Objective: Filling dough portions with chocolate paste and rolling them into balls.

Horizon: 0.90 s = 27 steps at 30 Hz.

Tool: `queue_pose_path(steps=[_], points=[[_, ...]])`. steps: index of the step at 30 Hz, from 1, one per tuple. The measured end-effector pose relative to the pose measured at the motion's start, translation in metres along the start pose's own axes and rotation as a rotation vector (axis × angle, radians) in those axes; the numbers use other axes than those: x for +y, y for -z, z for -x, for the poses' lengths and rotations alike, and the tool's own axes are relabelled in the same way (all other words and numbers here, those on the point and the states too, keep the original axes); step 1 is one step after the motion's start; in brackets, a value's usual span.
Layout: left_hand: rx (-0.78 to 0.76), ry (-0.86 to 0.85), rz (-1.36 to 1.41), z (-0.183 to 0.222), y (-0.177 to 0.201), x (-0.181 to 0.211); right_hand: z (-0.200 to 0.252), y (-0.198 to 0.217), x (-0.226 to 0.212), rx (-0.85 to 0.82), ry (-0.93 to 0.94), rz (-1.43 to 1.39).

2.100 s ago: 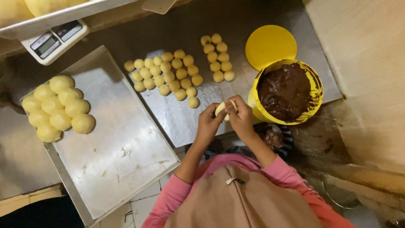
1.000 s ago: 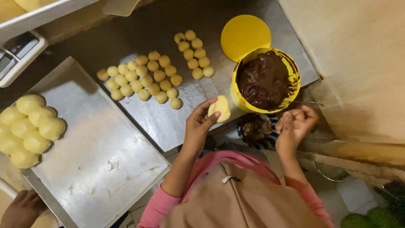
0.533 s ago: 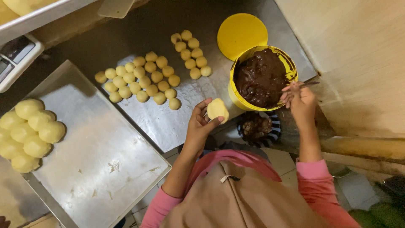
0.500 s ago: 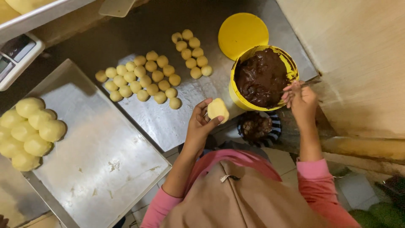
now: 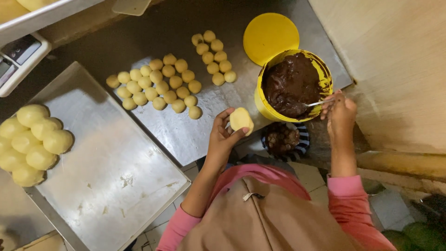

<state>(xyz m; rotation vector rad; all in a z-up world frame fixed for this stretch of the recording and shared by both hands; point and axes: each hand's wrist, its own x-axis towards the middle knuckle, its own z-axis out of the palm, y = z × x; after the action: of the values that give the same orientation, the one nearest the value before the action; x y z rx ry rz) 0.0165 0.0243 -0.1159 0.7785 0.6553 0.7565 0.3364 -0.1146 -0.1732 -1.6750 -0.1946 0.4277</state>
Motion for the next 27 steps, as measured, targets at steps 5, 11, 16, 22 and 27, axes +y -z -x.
queue_pose_path(steps=[5, 11, 16, 22, 27], points=[[-0.028, -0.001, -0.017, -0.004, -0.010, 0.000, -0.013, 0.015, 0.007, -0.036, -0.105, -0.120], [-0.054, -0.062, -0.028, -0.015, -0.021, -0.018, -0.021, 0.027, -0.003, -0.045, -0.204, -0.301], [-0.096, 0.016, -0.069, -0.013, -0.027, -0.022, -0.019, 0.028, -0.021, -0.090, -0.207, -0.374], [-0.088, -0.098, -0.210, -0.014, -0.034, -0.015, 0.005, 0.020, -0.052, -0.104, -0.196, -0.444], [-0.241, -0.179, -0.456, -0.017, -0.042, -0.004, 0.031, 0.002, -0.081, 0.061, -0.088, -0.447]])
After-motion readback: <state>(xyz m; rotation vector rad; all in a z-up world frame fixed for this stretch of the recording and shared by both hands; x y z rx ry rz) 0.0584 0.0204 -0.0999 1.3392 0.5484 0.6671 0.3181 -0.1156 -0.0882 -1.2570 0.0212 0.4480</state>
